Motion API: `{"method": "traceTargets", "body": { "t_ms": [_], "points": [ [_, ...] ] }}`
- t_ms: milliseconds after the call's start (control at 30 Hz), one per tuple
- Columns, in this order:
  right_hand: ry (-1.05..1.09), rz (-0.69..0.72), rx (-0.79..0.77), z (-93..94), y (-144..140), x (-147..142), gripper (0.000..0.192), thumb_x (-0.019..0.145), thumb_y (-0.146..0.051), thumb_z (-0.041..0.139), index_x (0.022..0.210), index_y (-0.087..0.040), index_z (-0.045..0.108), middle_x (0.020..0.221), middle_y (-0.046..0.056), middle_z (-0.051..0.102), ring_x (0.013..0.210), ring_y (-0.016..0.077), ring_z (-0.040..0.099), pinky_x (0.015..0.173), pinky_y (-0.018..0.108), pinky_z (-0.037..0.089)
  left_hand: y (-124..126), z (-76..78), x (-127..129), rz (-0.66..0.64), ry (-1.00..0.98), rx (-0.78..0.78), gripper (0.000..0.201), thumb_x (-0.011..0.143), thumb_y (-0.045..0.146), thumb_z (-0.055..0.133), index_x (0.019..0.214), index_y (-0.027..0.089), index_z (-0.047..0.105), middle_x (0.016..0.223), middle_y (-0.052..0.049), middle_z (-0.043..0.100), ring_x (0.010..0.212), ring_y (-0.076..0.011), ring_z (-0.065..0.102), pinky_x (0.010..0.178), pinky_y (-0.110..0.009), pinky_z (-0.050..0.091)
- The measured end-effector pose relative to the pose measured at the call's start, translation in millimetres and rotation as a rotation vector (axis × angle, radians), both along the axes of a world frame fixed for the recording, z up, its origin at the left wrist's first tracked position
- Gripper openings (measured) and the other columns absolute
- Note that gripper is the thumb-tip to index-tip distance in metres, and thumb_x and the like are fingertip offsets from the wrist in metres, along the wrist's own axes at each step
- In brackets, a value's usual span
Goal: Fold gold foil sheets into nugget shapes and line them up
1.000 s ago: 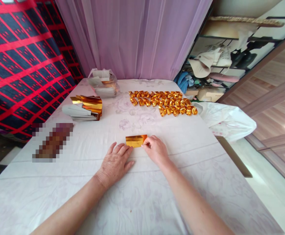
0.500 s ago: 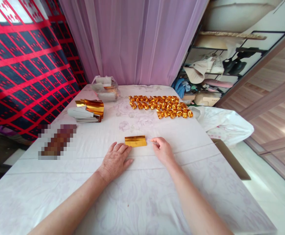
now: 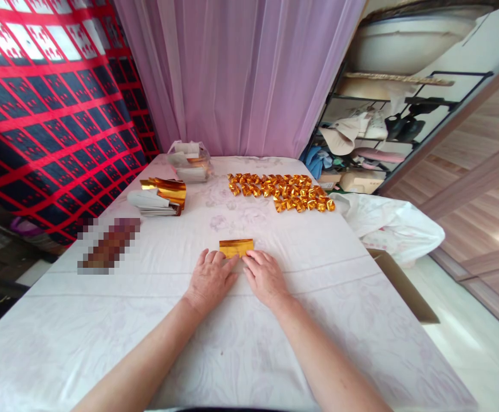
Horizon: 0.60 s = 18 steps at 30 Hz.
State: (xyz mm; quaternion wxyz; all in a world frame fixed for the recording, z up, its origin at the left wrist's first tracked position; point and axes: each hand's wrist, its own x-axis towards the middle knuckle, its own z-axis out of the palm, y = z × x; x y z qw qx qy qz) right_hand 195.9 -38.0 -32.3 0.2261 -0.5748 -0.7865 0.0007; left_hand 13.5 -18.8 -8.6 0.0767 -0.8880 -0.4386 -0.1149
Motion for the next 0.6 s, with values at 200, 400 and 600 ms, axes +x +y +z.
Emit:
{"method": "traceTargets", "body": {
  "t_ms": [200, 400, 600],
  "points": [
    [0.013, -0.008, -0.008, 1.6, -1, 0, 0.028, 0.090, -0.018, 0.056, 0.116, -0.021, 0.067, 0.121, 0.010, 0.065, 0.112, 0.0264, 0.058, 0.094, 0.044, 0.048, 0, -0.7, 2, 0.031, -0.009, -0.042, 0.038, 0.092, 0.041, 0.057, 0.127, 0.027, 0.064, 0.110, -0.011, 0.063, 0.106, -0.0288, 0.058, 0.104, -0.054, 0.038],
    [0.046, -0.021, -0.020, 1.7, -2, -1, 0.029, 0.090, -0.019, 0.055, 0.116, -0.021, 0.067, 0.121, 0.011, 0.065, 0.112, 0.0264, 0.058, 0.093, 0.044, 0.049, 2, -0.9, -4, 0.005, -0.046, -0.058, 0.036, 0.093, 0.040, 0.056, 0.125, 0.026, 0.064, 0.110, -0.010, 0.063, 0.106, -0.0277, 0.057, 0.105, -0.054, 0.036],
    [0.056, -0.036, -0.044, 3.0, -4, -1, 0.030, 0.090, -0.018, 0.053, 0.116, -0.022, 0.067, 0.123, 0.010, 0.065, 0.114, 0.0258, 0.056, 0.095, 0.044, 0.047, 3, -2.1, -13, -0.050, -0.068, -0.082, 0.036, 0.094, 0.038, 0.053, 0.125, 0.023, 0.062, 0.117, -0.009, 0.065, 0.112, -0.0279, 0.057, 0.108, -0.053, 0.033]
  ]
}}
